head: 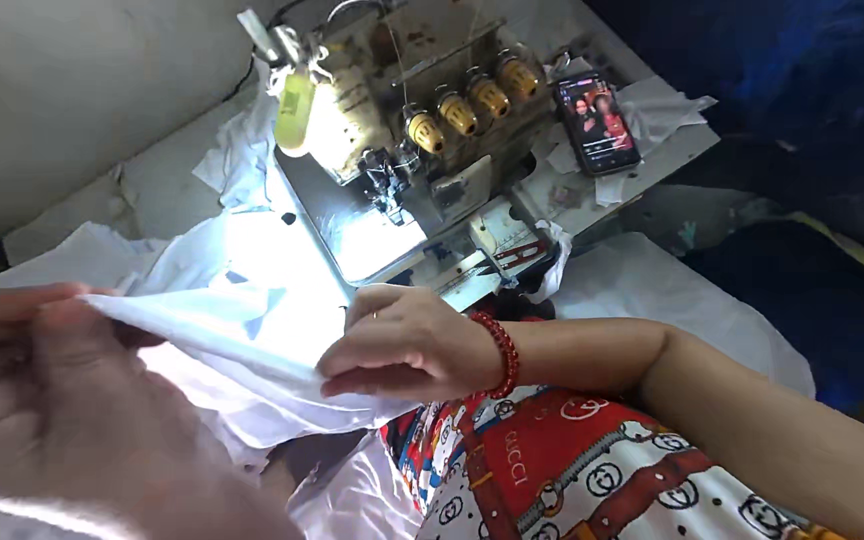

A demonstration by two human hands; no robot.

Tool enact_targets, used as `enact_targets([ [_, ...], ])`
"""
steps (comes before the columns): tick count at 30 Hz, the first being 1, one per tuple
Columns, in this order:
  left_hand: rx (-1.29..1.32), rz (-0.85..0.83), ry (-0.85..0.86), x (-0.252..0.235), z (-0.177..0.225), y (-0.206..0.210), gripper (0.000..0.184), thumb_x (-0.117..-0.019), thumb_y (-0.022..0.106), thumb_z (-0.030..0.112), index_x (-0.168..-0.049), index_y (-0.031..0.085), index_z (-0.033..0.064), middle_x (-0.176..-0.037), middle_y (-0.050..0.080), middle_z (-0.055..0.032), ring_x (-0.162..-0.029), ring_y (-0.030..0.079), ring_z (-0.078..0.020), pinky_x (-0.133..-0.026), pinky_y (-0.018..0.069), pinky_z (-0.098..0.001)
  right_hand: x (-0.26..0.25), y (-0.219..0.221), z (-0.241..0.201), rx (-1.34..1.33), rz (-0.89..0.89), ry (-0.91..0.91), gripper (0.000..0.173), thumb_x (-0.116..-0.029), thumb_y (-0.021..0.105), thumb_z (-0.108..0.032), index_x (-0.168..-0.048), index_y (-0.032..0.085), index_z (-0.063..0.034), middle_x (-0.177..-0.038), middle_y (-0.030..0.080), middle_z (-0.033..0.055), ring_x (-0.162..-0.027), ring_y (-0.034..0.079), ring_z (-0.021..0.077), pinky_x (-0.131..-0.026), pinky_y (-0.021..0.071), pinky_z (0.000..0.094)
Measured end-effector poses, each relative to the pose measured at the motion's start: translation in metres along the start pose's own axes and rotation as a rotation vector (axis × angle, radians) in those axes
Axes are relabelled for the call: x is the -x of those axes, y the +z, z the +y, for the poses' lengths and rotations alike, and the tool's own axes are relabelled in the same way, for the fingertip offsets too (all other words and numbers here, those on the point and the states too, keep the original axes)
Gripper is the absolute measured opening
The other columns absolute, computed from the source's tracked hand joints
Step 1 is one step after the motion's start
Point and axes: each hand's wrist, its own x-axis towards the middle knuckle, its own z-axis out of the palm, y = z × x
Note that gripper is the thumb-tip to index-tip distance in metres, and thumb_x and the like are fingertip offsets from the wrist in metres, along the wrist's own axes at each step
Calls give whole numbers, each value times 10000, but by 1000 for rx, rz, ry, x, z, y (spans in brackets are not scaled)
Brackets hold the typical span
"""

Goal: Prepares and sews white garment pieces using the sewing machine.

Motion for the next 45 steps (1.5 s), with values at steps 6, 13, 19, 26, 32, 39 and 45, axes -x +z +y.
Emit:
enact_targets([
  [6,-23,-199,175,6,-52,98,142,-1034,562,97,-1090,620,-20,-994,655,7,-853,624,17,-782,544,-195,56,-31,36,-264,140,684,130,-966,616,-39,-1026,674,62,-872,689,23,-785,627,-9,-754,543,192],
  [13,-186,-379,121,29,-67,133,152,-998,633,102,-1010,722,-20,-974,699,-107,-908,646,-60,-853,510,-187,111,-44,47,-148,148,911,176,-940,681,-117,-1033,707,31,-912,718,20,-816,657,-3,-768,555,193],
  [19,-94,-311,65,27,-67,135,145,-958,633,70,-1046,686,-33,-928,642,-78,-767,560,-20,-677,455,-139,107,-43,58,-17,122,870,183,-855,789,-193,-848,720,-23,-904,685,29,-833,651,33,-752,563,201],
  [26,-462,-635,185,57,-40,106,383,-1041,502,226,-1322,677,33,-1306,693,-140,-1069,710,-290,-880,544,-493,110,-47,43,-203,65,854,140,-955,668,-141,-950,696,-4,-914,707,-34,-837,649,-47,-782,554,155],
  [32,-635,-676,89,45,-38,127,584,-1058,409,416,-1416,577,-14,-1416,598,-214,-1311,573,-380,-1056,440,-578,79,-58,41,-455,193,971,66,-998,526,-115,-954,575,-121,-762,631,-68,-704,622,10,-683,541,212],
  [39,-564,-703,91,27,-54,133,769,-986,484,600,-1463,522,-3,-1549,459,-207,-1446,419,-357,-1168,302,-573,81,-55,50,-475,284,962,104,-988,544,-124,-885,539,-132,-712,598,-49,-645,592,23,-629,518,204],
  [45,-526,-783,147,-16,-81,132,865,-840,584,697,-1331,608,-15,-1438,543,-264,-1406,444,-427,-1129,319,-617,71,-46,55,-461,298,932,110,-984,529,-84,-879,525,-117,-668,565,-50,-601,566,15,-586,491,195],
])
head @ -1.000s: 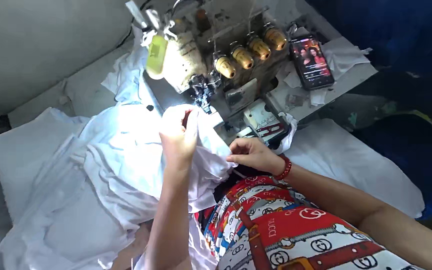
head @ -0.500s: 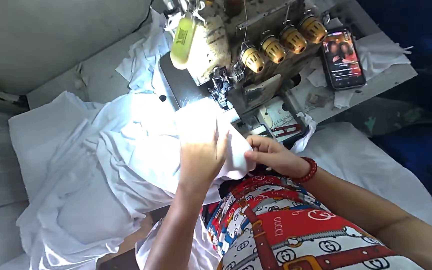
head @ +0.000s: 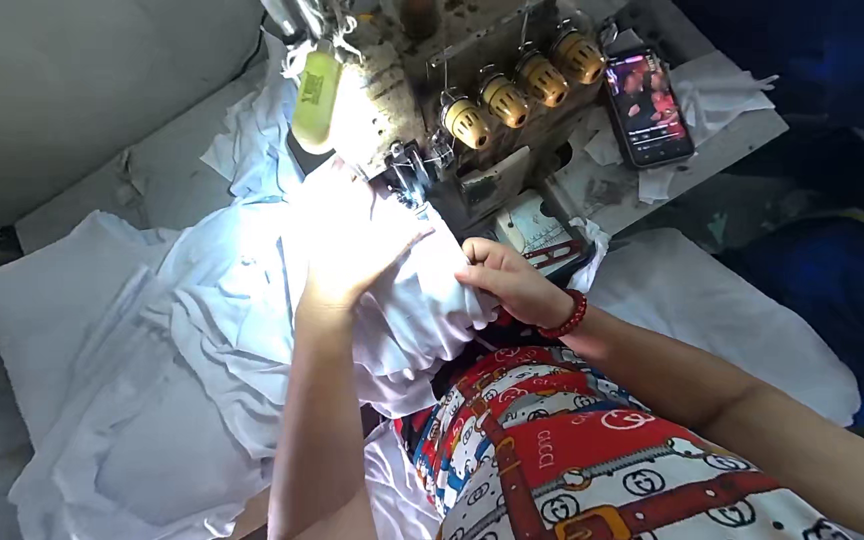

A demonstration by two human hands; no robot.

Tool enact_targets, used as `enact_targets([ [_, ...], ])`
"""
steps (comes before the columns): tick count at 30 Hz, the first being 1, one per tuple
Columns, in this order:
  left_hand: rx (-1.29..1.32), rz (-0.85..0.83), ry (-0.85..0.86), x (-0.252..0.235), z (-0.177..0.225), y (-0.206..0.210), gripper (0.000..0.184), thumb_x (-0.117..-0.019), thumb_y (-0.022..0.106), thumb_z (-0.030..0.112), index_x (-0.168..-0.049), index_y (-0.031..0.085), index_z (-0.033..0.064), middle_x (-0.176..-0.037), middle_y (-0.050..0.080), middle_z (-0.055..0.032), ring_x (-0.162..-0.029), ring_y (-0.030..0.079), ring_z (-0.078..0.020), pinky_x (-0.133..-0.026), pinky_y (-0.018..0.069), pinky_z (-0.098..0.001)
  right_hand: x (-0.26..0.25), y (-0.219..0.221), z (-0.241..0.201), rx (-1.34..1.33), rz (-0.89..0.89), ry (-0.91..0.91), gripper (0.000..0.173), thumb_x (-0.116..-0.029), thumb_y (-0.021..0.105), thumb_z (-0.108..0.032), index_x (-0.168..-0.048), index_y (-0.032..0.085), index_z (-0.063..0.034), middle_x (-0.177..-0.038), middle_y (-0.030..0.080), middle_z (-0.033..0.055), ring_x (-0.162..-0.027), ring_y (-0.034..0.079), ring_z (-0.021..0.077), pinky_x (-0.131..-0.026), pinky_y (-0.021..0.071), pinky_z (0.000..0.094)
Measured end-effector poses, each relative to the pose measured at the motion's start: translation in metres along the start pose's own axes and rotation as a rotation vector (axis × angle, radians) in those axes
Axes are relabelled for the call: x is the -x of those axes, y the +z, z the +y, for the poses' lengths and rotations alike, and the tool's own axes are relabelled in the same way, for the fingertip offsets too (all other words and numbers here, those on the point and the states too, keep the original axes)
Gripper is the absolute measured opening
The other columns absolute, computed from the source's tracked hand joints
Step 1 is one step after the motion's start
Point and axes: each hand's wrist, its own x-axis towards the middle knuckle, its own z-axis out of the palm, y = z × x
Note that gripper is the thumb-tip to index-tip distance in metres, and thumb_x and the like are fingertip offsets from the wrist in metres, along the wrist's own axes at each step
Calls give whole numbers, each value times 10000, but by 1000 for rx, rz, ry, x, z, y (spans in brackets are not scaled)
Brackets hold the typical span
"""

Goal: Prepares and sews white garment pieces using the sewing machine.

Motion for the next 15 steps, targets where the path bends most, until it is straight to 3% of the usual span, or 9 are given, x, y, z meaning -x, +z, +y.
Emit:
enact_targets([
  [2,72,-20,-53,13,-1,-7,813,-904,612,606,-1438,535,-2,-1529,480,-210,-1479,370,-370,-1198,270,-572,-3,3,-1,40,2,-47,95,-984,532,-70,-895,527,-103,-643,550,-51,-576,551,9,-570,480,187],
  [4,118,72,-158,38,4,-12,761,-925,659,528,-1492,509,43,-1494,530,-183,-1409,473,-336,-1154,353,-569,-3,3,-3,79,7,-73,92,-991,534,-70,-902,523,-89,-628,530,-50,-575,538,14,-582,476,195],
  [6,116,224,-233,78,8,-12,696,-891,720,462,-1364,591,-31,-1330,608,-277,-1234,585,-395,-1022,457,-577,2,2,-2,105,2,-75,83,-1011,530,-84,-928,532,-76,-648,536,-54,-604,545,7,-617,482,194],
  [7,96,268,-281,103,7,-10,707,-870,749,459,-1300,593,-80,-1243,614,-312,-1084,622,-388,-901,511,-547,7,1,-1,114,0,-63,88,-1022,523,-96,-941,542,-68,-668,549,-51,-622,556,4,-632,489,193],
  [9,60,260,-401,149,5,-1,691,-835,787,407,-1239,595,-120,-1126,626,-332,-851,616,-383,-719,497,-543,16,-1,2,126,-5,-17,117,-1042,502,-116,-964,558,-50,-718,568,-38,-667,572,4,-669,501,197],
  [10,70,230,-441,167,0,5,593,-852,781,325,-1185,608,-134,-1057,638,-325,-815,616,-392,-708,493,-559,21,-3,4,125,-17,7,133,-1053,490,-127,-977,563,-45,-751,588,-33,-696,587,4,-691,511,201],
  [12,57,235,-437,190,-9,6,372,-922,701,206,-1050,639,-138,-925,658,-278,-787,638,-332,-724,525,-483,30,-4,11,117,-61,48,149,-1065,468,-139,-1008,559,-36,-818,618,-24,-752,613,3,-727,525,207],
  [15,79,357,-461,191,-17,-40,326,-962,609,78,-1134,562,-195,-1011,624,-285,-813,625,-192,-729,549,-327,41,-5,17,123,-119,43,162,-1050,480,-110,-1110,560,17,-906,635,5,-811,622,5,-766,532,210],
])
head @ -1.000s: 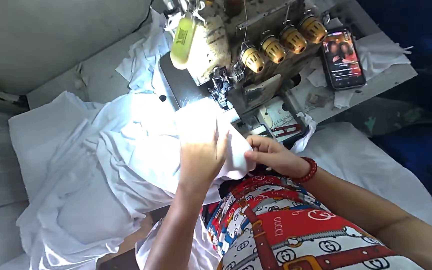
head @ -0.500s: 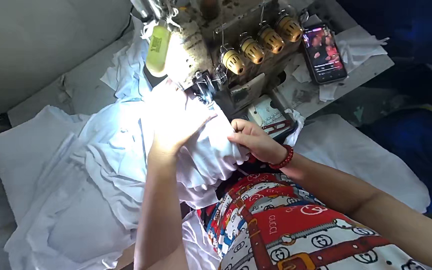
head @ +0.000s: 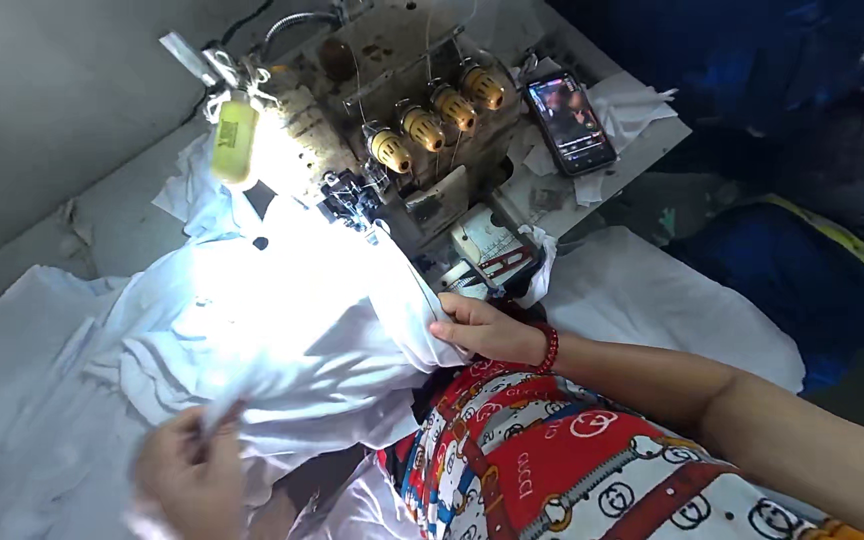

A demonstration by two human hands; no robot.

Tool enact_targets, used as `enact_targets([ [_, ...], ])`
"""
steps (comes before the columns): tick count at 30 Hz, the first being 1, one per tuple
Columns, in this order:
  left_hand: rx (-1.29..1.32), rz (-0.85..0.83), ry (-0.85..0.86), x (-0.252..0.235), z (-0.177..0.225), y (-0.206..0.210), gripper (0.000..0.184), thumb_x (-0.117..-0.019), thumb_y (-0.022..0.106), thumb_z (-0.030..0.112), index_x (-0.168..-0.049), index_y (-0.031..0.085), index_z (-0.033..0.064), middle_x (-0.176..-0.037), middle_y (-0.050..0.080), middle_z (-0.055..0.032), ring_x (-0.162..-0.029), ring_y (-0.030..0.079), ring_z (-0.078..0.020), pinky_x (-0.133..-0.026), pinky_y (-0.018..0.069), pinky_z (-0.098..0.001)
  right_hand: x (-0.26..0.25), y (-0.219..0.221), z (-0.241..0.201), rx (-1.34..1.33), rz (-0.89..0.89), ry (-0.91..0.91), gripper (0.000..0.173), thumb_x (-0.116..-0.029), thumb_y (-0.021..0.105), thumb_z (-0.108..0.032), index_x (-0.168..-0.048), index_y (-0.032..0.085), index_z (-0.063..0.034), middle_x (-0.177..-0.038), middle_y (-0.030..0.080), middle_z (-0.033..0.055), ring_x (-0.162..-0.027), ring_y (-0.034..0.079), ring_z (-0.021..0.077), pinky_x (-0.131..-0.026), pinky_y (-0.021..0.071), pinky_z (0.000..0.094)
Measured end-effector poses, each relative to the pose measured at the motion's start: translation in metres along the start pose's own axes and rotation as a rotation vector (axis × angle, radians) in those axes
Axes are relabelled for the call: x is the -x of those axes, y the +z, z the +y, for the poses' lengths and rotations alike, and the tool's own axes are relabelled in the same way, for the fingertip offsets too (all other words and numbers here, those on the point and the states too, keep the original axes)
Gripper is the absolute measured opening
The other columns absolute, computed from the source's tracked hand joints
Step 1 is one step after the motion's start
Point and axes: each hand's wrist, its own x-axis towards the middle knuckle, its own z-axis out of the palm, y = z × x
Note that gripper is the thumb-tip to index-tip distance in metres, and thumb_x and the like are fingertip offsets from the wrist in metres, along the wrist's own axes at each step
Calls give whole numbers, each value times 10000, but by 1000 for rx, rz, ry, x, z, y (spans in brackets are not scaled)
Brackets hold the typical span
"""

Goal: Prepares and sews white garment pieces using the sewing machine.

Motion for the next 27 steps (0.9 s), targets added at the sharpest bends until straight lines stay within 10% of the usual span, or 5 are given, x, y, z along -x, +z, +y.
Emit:
enact_targets([
  [6,-166,89,210,-68,16,-40,548,-1040,566,280,-1385,476,-137,-1415,489,-372,-1342,489,-452,-1130,389,-536,9,15,1,-16,-31,-102,222,-1044,493,-83,-1201,534,69,-975,653,48,-858,639,17,-808,547,219],
  [12,230,-545,192,14,106,83,378,-956,656,304,-1111,676,-41,-988,712,-158,-896,701,-235,-769,575,-422,27,17,24,109,-103,-76,204,-1013,512,-64,-1128,554,99,-926,636,103,-803,615,59,-754,523,244],
  [18,725,-478,-11,78,81,118,147,-898,707,122,-936,601,27,-835,652,35,-666,622,14,-629,555,-167,46,-1,37,294,-130,-60,225,-979,602,-66,-1111,629,113,-1047,665,182,-943,648,127,-867,533,270],
  [22,905,-535,-232,94,77,119,492,-883,686,74,-1300,460,-59,-1077,647,-1,-717,635,0,-656,568,-190,52,3,39,443,-175,-151,197,-963,632,-79,-1035,667,102,-1017,656,210,-921,627,194,-830,512,292],
  [27,884,-500,-84,100,65,125,73,-899,712,149,-893,643,125,-900,645,95,-868,633,12,-768,547,-176,61,15,44,488,-205,-203,205,-975,615,-64,-1078,643,112,-1033,667,239,-980,659,269,-893,530,375],
])
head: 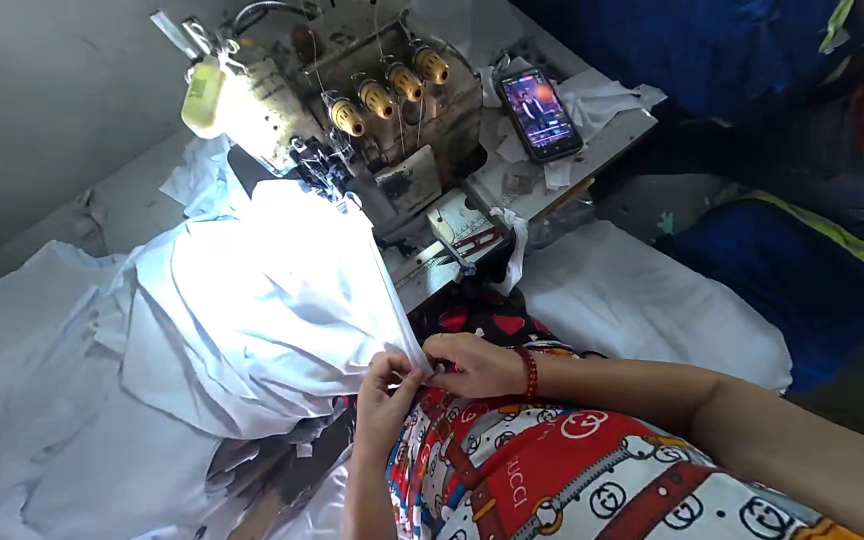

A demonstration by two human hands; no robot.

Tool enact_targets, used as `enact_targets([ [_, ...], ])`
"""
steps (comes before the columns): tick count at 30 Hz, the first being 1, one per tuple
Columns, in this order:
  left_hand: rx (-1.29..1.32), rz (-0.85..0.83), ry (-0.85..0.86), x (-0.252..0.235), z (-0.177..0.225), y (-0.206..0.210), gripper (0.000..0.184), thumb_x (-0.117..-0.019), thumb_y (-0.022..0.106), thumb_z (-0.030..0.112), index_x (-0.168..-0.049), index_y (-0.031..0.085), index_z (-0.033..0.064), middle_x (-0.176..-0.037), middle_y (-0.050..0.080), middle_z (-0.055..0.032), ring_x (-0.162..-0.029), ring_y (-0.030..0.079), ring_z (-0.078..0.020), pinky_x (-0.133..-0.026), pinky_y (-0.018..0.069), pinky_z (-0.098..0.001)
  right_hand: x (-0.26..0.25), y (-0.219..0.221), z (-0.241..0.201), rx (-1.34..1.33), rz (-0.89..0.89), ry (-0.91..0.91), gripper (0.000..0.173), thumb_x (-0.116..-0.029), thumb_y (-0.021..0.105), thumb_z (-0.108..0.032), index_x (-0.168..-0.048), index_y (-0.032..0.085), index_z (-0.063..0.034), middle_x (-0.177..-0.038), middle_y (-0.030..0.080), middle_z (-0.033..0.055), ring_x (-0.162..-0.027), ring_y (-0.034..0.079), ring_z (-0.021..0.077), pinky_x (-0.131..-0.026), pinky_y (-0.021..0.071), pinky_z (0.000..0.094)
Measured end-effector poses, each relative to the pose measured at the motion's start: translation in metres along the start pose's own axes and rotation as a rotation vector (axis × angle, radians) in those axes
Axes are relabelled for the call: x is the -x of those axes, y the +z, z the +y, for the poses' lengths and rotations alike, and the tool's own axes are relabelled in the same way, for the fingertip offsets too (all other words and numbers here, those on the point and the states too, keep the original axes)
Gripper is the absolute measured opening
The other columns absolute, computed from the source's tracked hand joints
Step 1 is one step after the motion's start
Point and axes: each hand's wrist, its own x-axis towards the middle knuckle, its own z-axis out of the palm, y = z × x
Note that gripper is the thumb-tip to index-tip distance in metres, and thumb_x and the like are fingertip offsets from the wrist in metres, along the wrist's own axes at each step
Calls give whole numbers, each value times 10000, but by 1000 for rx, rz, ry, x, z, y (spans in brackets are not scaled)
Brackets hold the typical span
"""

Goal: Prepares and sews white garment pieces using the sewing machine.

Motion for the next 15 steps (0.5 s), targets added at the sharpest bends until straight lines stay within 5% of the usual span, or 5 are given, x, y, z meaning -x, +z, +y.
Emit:
enact_targets([
  [2,-43,-31,75,2,1,-6,141,-897,734,273,-823,631,214,-1015,635,120,-1061,585,17,-902,500,-177,3,2,2,-23,-3,-8,188,-965,610,-39,-1084,634,105,-1008,688,225,-949,685,247,-874,551,376],
  [4,72,-14,55,7,11,-5,105,-882,744,221,-856,643,224,-1051,684,120,-1009,640,14,-852,547,-182,7,1,1,-39,-30,15,187,-961,590,-8,-1107,616,107,-1005,692,229,-941,696,256,-868,558,397],
  [9,144,30,-143,12,7,10,520,-862,700,77,-1289,429,-45,-1032,653,42,-805,659,2,-739,580,-203,11,0,0,-71,-83,84,219,-977,589,-22,-1154,578,107,-985,675,225,-883,683,248,-810,562,391],
  [15,256,16,-162,23,-13,11,112,-905,689,38,-1003,672,89,-891,730,65,-809,697,-27,-762,595,-225,15,-4,5,-70,-125,159,243,-1006,593,-92,-1172,570,83,-940,692,199,-809,704,227,-760,584,386],
])
